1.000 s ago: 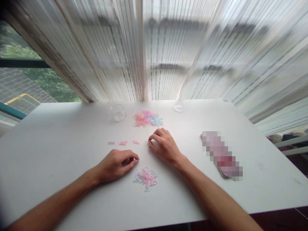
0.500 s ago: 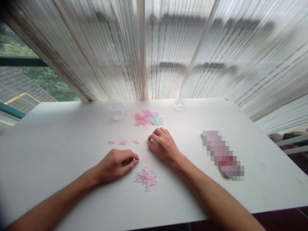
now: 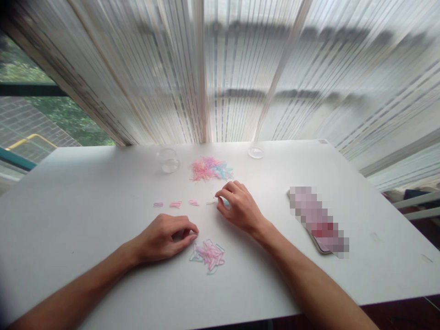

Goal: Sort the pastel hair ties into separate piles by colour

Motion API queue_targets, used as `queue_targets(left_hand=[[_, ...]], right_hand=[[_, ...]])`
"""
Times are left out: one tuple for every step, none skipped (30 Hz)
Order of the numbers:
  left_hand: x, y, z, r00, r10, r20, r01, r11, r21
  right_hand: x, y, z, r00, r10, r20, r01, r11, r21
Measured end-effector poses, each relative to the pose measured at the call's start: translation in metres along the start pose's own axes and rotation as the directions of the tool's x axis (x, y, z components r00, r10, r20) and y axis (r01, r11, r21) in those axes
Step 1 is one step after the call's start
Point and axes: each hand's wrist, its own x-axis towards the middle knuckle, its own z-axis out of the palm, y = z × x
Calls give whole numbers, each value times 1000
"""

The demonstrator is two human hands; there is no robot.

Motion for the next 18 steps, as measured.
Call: queue_targets(left_hand=[[0, 1, -1, 1000, 11, 21, -11, 1000, 1], [0, 1, -2, 999, 22, 37, -22, 1000, 3], [-1, 2, -3, 998, 31, 50, -31, 999, 4], [-1, 3, -4, 998, 39, 58, -39, 999, 5], [-1, 4, -4, 997, 44, 63, -44, 999, 5], [-2, 5, -5, 997, 47, 68, -48, 999, 7], [-2, 5, -5, 996, 48, 74, -50, 999, 13], [-2, 6, -5, 995, 49, 83, -51, 998, 22], [-2, 7, -5, 995, 50, 92, -53, 998, 33], [-3, 7, -4, 994, 51, 96, -56, 997, 46], [-3, 7, -4, 994, 55, 97, -61, 996, 59], [-3, 7, -3, 994, 59, 94, -66, 995, 71], [-4, 7, -2, 994, 64, 88, -71, 994, 82], [-4, 7, -1, 994, 69, 84, -76, 993, 90], [-4, 6, 0, 994, 73, 82, -81, 992, 94], [-5, 6, 0, 994, 77, 82, -85, 992, 94], [-5, 6, 1, 993, 78, 84, -86, 992, 91], [-5, 5, 1, 993, 78, 84, -85, 993, 86]], right_hand=[[-1, -1, -3, 1000, -7, 15, 6, 999, 34], [-1, -4, -7, 999, -14, 32, 12, 997, 72], [-2, -6, -10, 998, -28, 63, 20, 993, 114], [-4, -9, -13, 994, -45, 98, 29, 988, 155], [-5, -12, -16, 987, -61, 146, 32, 981, 191], [-6, -16, -18, 977, -75, 200, 29, 974, 226], [-8, -20, -20, 963, -88, 253, 20, 966, 258], [-9, -24, -22, 948, -97, 303, 9, 960, 280], [-10, -28, -24, 932, -102, 348, -5, 956, 293], [-10, -31, -25, 915, -107, 388, -16, 954, 300], [-10, -35, -26, 896, -110, 430, -28, 952, 304], [-11, -38, -27, 878, -111, 466, -42, 951, 305], [-11, -40, -27, 860, -110, 498, -55, 951, 305], [-10, -42, -28, 844, -107, 525, -68, 951, 302], [-10, -44, -28, 830, -102, 548, -80, 951, 299], [-10, -45, -28, 818, -99, 566, -89, 951, 295], [-10, -46, -28, 808, -97, 581, -96, 952, 292], [-11, -46, -28, 800, -96, 592, -101, 952, 290]])
